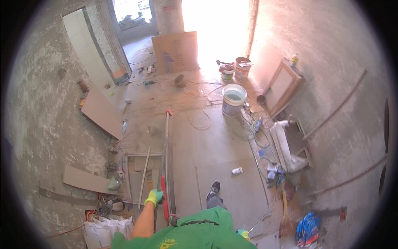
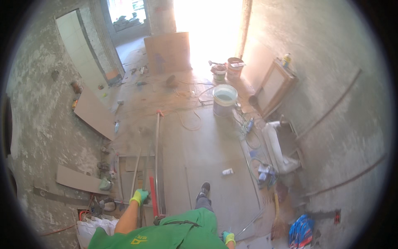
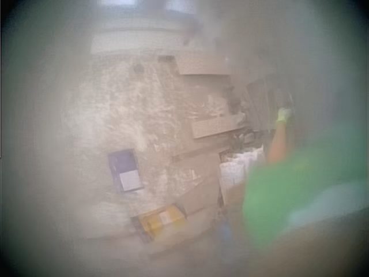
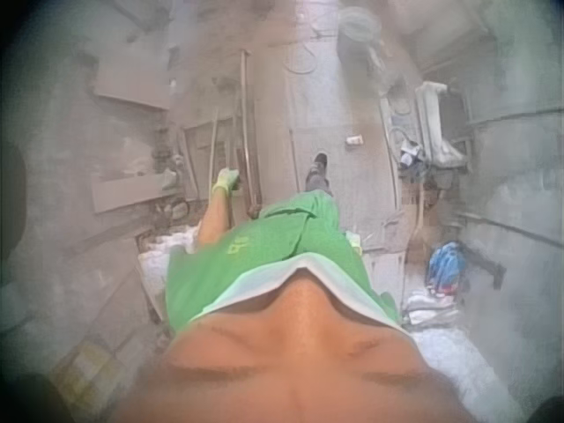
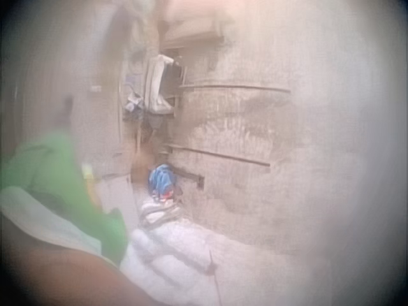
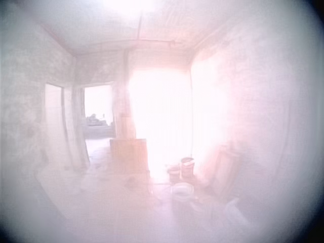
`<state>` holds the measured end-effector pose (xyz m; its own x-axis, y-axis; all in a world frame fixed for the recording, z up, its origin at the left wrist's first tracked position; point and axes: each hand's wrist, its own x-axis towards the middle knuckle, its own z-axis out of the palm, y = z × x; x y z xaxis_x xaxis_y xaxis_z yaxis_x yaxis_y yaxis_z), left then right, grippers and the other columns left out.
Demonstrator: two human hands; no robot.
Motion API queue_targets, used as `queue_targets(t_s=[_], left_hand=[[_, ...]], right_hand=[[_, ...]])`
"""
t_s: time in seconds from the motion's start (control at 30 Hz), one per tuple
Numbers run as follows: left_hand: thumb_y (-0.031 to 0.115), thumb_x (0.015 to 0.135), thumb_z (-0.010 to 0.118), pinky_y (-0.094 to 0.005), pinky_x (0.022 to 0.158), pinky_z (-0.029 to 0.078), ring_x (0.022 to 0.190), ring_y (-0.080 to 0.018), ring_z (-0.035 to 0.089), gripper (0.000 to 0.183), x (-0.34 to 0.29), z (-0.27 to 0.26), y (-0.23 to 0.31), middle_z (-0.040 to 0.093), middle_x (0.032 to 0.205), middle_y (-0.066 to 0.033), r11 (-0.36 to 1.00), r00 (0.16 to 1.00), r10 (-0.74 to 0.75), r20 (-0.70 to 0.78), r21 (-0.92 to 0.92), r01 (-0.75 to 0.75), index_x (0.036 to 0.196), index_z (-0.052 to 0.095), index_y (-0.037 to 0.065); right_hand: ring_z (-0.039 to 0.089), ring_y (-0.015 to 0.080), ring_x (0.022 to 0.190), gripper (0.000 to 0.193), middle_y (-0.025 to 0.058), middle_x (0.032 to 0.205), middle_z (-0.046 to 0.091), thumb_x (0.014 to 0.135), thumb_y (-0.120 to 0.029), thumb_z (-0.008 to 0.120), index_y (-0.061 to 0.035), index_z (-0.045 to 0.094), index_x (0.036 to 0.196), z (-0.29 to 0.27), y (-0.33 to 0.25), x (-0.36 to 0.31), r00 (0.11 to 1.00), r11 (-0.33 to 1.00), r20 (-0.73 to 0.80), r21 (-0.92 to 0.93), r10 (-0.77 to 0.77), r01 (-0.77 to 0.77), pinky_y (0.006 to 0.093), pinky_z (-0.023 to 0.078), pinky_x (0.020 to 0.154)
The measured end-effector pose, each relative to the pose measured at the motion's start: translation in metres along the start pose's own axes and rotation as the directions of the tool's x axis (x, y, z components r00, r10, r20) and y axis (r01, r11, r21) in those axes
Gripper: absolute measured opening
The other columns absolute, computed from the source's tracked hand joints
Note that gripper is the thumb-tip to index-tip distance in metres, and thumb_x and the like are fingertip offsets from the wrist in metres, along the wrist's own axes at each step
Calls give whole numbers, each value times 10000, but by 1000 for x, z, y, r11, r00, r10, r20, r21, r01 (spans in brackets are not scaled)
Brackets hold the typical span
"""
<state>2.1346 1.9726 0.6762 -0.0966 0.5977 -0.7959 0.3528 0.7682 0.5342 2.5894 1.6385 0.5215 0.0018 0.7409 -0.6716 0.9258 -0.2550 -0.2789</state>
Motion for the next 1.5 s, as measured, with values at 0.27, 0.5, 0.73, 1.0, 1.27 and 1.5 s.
queue_targets(t_s=[0.27, 0.5, 0.73, 1.0, 1.27, 1.5], left_hand=[[177, 846, 596, -410, 551, 530, 597, -280, 637, 213, 83, 13, -27, 666, 771, -165, 925, 936, -353, -18, -156, 346, 984, 631, 19], [152, 836, 559, -370, 518, 480, 598, -209, 583, 217, 221, -2, 81, 586, 680, -72, 858, 909, -412, 62, -311, 410, 990, 637, 20], [281, 779, 531, -440, 578, 445, 600, -280, 589, 342, 344, -114, 343, 603, 653, -212, 729, 889, 438, -130, 630, -267, 772, 653, -38], [175, 857, 536, -326, 451, 478, 515, -144, 556, 181, 351, -132, 571, 563, 645, -23, 933, 951, 246, -189, -221, -285, 898, 670, 61], [163, 828, 520, -341, 409, 462, 431, -209, 547, 267, 369, -89, 573, 649, 679, -144, 994, 999, 42, -26, -96, -44, 1017, 653, 30], [171, 870, 507, -325, 401, 457, 448, -213, 572, 238, 381, -43, 573, 643, 667, -149, 998, 999, -32, -17, -50, 31, 980, 640, 6]], right_hand=[[614, 211, 527, 301, 75, 718, 632, 903, -251, 414, -48, 633, 941, -371, 25, 250, 847, 399, -144, 913, 511, -86, 329, 478, 434], [624, 191, 523, 263, 82, 771, 655, 896, -216, 462, -57, 621, 1032, -565, -36, 406, 831, 242, -193, 967, 522, 73, 316, 480, 435], [608, 219, 503, 202, 86, 733, 635, 877, -205, 487, -73, 596, 986, -541, -93, 473, 801, 156, 82, 964, 593, -214, 343, 472, 422], [635, 268, 552, 233, 121, 752, 650, 863, -181, 463, -50, 590, 1008, -542, -139, 485, 734, -19, 388, 890, 557, -456, 375, 502, 459], [608, 224, 503, 246, 110, 719, 656, 850, -213, 495, -36, 624, 961, -629, -132, 516, 744, 146, 247, 896, 621, -419, 334, 464, 437], [560, 164, 438, 230, 82, 649, 638, 835, -199, 526, -31, 652, 929, -712, -125, 574, 785, 340, 46, 885, 617, -319, 297, 423, 401]])
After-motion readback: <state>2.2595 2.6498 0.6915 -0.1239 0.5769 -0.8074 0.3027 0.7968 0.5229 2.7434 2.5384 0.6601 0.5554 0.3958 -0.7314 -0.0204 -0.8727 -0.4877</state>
